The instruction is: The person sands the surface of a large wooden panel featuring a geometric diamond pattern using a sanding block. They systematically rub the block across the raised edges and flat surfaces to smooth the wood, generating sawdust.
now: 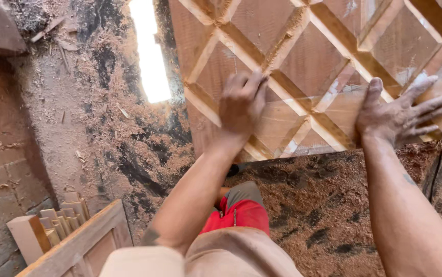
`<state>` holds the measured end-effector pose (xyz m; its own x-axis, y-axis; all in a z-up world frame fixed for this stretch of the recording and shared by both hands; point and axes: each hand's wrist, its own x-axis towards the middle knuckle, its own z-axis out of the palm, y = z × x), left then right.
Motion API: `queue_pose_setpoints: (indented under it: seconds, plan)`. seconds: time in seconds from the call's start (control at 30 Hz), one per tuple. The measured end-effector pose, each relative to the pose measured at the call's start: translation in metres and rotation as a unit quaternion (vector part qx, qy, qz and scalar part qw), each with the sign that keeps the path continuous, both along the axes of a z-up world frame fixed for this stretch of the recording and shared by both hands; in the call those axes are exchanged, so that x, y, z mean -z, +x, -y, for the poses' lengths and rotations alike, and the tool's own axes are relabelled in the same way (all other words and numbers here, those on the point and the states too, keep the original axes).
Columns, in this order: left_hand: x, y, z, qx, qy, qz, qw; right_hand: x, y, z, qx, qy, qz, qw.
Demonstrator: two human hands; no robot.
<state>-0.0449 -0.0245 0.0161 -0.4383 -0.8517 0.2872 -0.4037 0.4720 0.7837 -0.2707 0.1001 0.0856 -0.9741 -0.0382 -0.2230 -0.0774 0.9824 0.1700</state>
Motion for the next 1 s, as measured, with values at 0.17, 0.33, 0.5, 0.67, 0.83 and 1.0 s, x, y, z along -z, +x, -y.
queue_pose_setpoints:
  seconds: [0.17, 0.33, 0.5, 0.67, 0.83, 1.0]
  plan:
    - [-0.013, 0.045, -0.033, 0.026, 0.004, 0.021, 0.999, 0.006, -0.006, -0.004, -0.015, 0.009, -0.013, 1.000]
    - [-0.005, 0.047, -0.055, 0.028, -0.049, 0.070, 0.996, 0.009, -0.011, -0.011, -0.007, 0.011, -0.003, 1.000]
    - [0.004, 0.020, -0.038, 0.036, 0.027, 0.016, 0.999, 0.013, -0.009, -0.021, -0.006, 0.006, -0.020, 1.000]
    - [-0.003, 0.060, -0.054, 0.042, 0.020, 0.047, 0.998, 0.013, -0.014, -0.007, -0.011, -0.001, -0.017, 1.000]
    - [0.029, -0.030, -0.023, 0.029, -0.028, 0.035, 0.999, 0.014, -0.012, -0.015, -0.015, -0.001, -0.009, 1.000]
    - [0.010, 0.042, -0.054, 0.012, 0.041, 0.002, 0.999, 0.009, -0.008, -0.008, -0.017, 0.004, -0.005, 1.000]
